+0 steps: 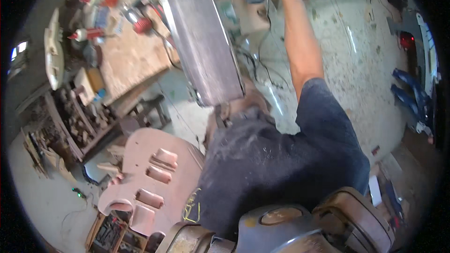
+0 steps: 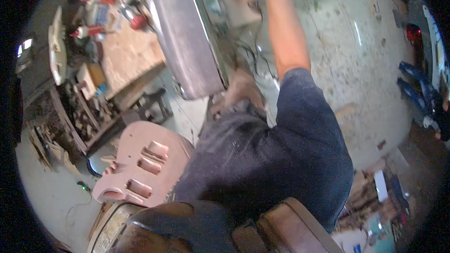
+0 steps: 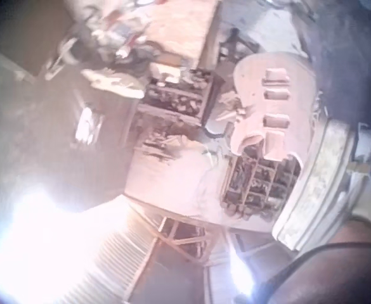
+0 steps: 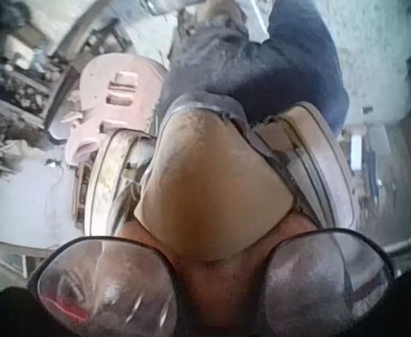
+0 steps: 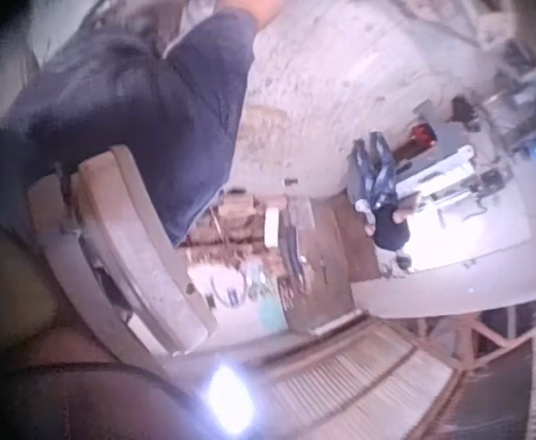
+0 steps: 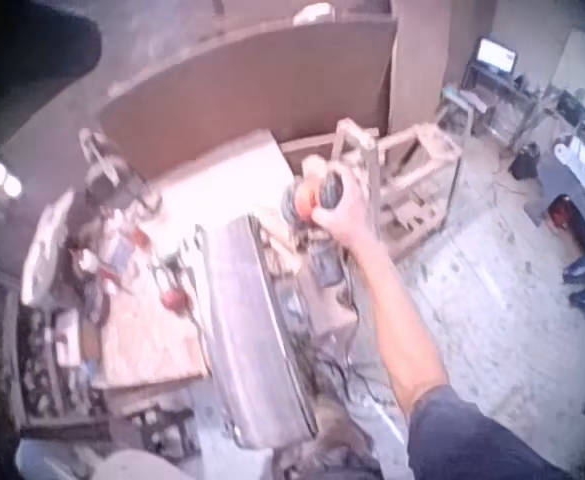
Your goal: The person sands the surface and edges of a wooden guitar body using a handheld power sander, turning the body over and holding it at different angles to reach all sides.
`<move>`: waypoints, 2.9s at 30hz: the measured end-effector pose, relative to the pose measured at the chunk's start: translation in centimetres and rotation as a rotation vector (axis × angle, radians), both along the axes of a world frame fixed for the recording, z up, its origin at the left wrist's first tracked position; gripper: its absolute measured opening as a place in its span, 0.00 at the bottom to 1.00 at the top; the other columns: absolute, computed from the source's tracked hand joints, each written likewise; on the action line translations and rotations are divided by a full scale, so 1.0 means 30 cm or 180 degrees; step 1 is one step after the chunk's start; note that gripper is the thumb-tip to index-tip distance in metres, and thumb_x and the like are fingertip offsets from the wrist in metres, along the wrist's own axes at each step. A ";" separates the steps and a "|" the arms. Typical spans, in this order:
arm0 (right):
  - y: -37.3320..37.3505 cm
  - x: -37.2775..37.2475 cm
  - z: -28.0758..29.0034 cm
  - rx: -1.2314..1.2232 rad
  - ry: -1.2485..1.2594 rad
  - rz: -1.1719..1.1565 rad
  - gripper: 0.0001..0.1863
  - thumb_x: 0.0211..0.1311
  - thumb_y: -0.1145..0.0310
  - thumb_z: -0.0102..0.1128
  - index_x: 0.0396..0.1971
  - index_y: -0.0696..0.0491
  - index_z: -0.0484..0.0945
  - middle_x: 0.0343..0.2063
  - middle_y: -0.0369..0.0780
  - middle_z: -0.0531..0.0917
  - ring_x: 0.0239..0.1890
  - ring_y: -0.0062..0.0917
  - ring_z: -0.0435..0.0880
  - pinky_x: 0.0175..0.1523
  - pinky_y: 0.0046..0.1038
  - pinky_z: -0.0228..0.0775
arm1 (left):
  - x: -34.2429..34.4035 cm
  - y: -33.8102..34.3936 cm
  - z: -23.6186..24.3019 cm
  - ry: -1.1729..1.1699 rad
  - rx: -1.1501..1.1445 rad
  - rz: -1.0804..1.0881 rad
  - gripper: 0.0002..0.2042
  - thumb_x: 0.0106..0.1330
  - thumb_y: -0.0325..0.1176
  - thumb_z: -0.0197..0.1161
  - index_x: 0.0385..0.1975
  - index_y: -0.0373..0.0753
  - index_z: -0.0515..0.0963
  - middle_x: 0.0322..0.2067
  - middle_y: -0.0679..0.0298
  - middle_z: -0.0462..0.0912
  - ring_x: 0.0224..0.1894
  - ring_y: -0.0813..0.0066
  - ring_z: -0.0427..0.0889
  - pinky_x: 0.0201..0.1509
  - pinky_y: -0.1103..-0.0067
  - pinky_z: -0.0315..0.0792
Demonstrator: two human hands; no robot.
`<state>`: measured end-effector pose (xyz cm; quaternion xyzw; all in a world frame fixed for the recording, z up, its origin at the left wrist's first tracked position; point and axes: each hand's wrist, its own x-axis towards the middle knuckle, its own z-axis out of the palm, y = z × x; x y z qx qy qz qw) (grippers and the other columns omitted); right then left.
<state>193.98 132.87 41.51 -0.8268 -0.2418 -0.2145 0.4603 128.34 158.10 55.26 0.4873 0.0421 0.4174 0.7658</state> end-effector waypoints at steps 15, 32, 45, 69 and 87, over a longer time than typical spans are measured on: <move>-0.774 -0.764 -0.072 -0.1042 0.0845 -0.1608 0.40 0.35 0.62 0.76 0.57 0.54 0.77 0.52 0.48 0.78 0.56 0.45 0.79 0.65 0.40 0.69 | -0.035 0.158 -0.171 -0.0096 -0.0518 -0.0969 0.46 0.64 0.77 0.49 0.60 0.33 0.71 0.49 0.58 0.79 0.56 0.58 0.75 0.79 0.57 0.45; -1.468 -1.560 -0.559 -0.1466 0.3018 -0.2388 0.44 0.40 0.60 0.75 0.63 0.46 0.69 0.56 0.57 0.72 0.59 0.57 0.75 0.63 0.47 0.72 | 0.050 -0.082 -0.228 0.0017 -0.0642 -0.2077 0.46 0.65 0.77 0.48 0.60 0.32 0.72 0.49 0.57 0.79 0.56 0.58 0.75 0.79 0.57 0.45; -1.941 -1.539 -1.877 -0.2924 0.3890 -0.1610 0.60 0.42 0.44 0.76 0.73 0.56 0.56 0.61 0.58 0.77 0.60 0.49 0.80 0.67 0.44 0.71 | 0.216 -0.503 -0.418 0.1258 -0.0430 -0.1675 0.46 0.66 0.77 0.47 0.60 0.32 0.72 0.49 0.57 0.80 0.57 0.58 0.75 0.79 0.57 0.45; -1.813 -1.624 -2.209 -0.2448 0.3639 -0.1740 0.54 0.52 0.42 0.75 0.73 0.50 0.58 0.60 0.57 0.77 0.61 0.52 0.78 0.65 0.47 0.70 | 0.288 -0.549 -0.816 0.1747 -0.0590 -0.1642 0.47 0.67 0.77 0.46 0.60 0.32 0.72 0.50 0.55 0.81 0.57 0.57 0.76 0.79 0.56 0.45; -0.641 -1.791 -0.533 0.2133 0.6070 0.1668 0.38 0.78 0.38 0.39 0.68 0.58 0.67 0.63 0.45 0.77 0.60 0.34 0.81 0.64 0.39 0.74 | 0.035 -0.359 -0.566 -0.1171 -0.0803 -0.1238 0.52 0.64 0.81 0.39 0.58 0.28 0.74 0.49 0.54 0.82 0.56 0.54 0.78 0.81 0.54 0.35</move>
